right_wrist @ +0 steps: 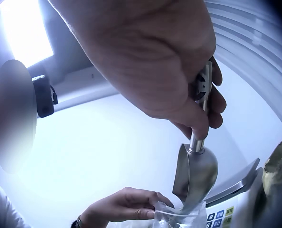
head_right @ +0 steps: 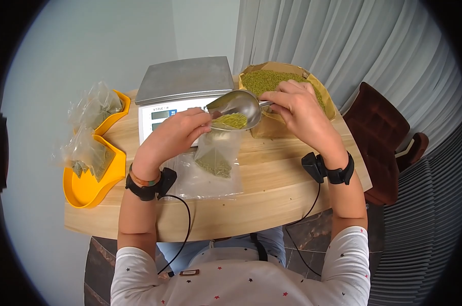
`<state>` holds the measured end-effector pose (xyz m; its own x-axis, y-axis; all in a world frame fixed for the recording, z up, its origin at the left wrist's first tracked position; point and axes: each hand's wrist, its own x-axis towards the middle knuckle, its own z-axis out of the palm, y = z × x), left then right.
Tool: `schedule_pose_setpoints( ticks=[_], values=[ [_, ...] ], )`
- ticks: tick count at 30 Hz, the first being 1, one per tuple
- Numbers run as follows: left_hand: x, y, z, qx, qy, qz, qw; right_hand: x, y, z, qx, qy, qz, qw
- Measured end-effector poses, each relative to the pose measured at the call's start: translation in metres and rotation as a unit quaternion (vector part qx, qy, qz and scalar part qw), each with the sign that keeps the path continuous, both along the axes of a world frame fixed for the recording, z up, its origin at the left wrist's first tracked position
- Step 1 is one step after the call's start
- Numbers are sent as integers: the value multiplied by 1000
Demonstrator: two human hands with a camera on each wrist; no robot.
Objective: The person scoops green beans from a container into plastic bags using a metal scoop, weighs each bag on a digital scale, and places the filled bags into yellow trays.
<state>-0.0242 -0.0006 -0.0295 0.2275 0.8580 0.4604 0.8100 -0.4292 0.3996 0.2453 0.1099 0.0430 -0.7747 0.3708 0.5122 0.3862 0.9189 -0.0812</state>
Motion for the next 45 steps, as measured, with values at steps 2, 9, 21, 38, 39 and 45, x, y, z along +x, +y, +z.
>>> schedule_pose_setpoints(
  ticks=[2,9,21,38,39,45],
  values=[
    [0,0,1,-5,-4,-2,1000,0,-1,0,27,-5,2,1000],
    [-1,0,1,13,25,-1,1000,17,40,-4,-65,85,-50,993],
    [-2,1,0,2,33,4,999,46,164,-98,-5,42,-297,954],
    [-2,0,4,-2,28,2,1000,60,172,-109,-485,176,-158,842],
    [-1,0,4,-5,24,2,1000,63,169,-106,-483,192,-158,839],
    [1,-1,6,-19,16,9,1000,82,162,-99,-404,181,-195,875]
  ],
)
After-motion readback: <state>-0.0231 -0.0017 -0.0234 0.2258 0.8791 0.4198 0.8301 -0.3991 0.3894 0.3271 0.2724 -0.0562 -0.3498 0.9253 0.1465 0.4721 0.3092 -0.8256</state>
